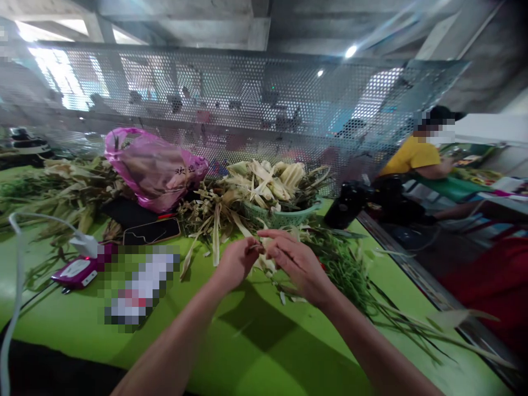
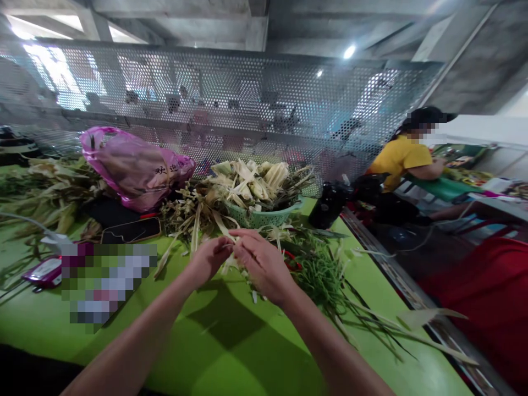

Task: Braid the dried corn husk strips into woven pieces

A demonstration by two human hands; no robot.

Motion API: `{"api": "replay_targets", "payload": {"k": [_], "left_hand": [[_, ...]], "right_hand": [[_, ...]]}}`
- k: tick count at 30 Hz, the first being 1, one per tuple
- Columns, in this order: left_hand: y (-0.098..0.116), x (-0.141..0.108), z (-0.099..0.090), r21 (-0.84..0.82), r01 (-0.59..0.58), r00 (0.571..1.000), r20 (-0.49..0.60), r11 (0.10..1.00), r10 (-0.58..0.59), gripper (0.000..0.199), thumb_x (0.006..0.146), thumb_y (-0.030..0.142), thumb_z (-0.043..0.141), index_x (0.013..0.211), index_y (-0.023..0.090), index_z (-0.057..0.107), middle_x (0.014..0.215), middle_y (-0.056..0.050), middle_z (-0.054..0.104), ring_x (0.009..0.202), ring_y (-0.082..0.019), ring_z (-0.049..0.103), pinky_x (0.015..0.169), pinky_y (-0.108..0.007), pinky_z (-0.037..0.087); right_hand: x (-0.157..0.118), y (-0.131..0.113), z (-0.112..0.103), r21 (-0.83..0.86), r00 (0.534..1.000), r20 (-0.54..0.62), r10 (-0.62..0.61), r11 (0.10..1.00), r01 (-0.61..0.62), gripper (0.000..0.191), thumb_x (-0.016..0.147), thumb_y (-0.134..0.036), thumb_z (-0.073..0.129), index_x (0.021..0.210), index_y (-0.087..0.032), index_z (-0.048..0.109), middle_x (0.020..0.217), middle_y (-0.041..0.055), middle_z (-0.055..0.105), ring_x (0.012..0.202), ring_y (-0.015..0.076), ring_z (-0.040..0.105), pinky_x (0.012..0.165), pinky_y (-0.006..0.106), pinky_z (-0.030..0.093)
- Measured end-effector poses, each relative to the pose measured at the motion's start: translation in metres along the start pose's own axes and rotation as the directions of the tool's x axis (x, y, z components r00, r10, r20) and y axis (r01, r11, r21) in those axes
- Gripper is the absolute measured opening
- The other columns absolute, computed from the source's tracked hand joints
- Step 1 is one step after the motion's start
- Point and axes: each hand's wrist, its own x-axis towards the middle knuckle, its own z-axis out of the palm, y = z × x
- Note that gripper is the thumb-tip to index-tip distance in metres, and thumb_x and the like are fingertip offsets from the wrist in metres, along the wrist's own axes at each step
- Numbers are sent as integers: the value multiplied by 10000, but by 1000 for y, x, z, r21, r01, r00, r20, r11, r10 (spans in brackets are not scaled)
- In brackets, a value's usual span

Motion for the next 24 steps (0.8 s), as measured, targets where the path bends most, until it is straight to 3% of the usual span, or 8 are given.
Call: {"api": "replay_targets", "payload": {"k": [3,5,11,17,20,24], "left_hand": [[4,-1,1,177,-103,989,123,979,82,139,803,228,483,735,180,594,670,-7,590,617,-133,475,589,-236,323],[5,-1,0,255,-136,984,143,957,102,152,809,212,457,728,185,582,684,-8,591,627,-135,477,586,-236,316],[4,1,-3,308,-114,992,81,945,93,157,805,192,430,715,190,560,684,-11,573,651,-144,486,593,-244,314],[8,2,-2,194,-76,996,50,978,67,213,851,280,412,714,184,545,671,10,545,654,-129,476,605,-232,324],[6,4,-2,160,-39,998,49,986,31,221,851,288,414,715,181,552,668,12,548,652,-127,478,593,-227,317],[5,4,-5,236,-10,999,37,972,1,247,855,295,411,706,180,571,653,7,555,632,-130,476,571,-232,291]], "right_hand": [[2,14,-1,-25,996,-24,84,996,-85,195,928,-252,422,1020,-232,593,1168,71,619,1023,206,584,833,328,450],[2,24,0,-64,992,-37,120,990,-122,251,899,-225,464,1121,-234,582,1098,71,649,949,208,612,794,325,465],[3,33,0,-102,984,-140,108,987,-123,160,838,-239,561,967,-213,653,895,44,670,780,178,618,713,288,471],[5,37,0,-39,975,-178,134,989,-143,105,814,-226,571,867,-202,658,798,20,676,716,164,618,670,274,474],[5,33,-4,-97,979,-178,99,988,-118,132,828,-258,578,916,-211,663,846,34,679,776,181,626,688,281,480],[2,20,-16,-289,994,-102,-30,957,-1,146,824,-257,609,949,-234,681,984,55,641,895,193,613,775,289,469]]}}
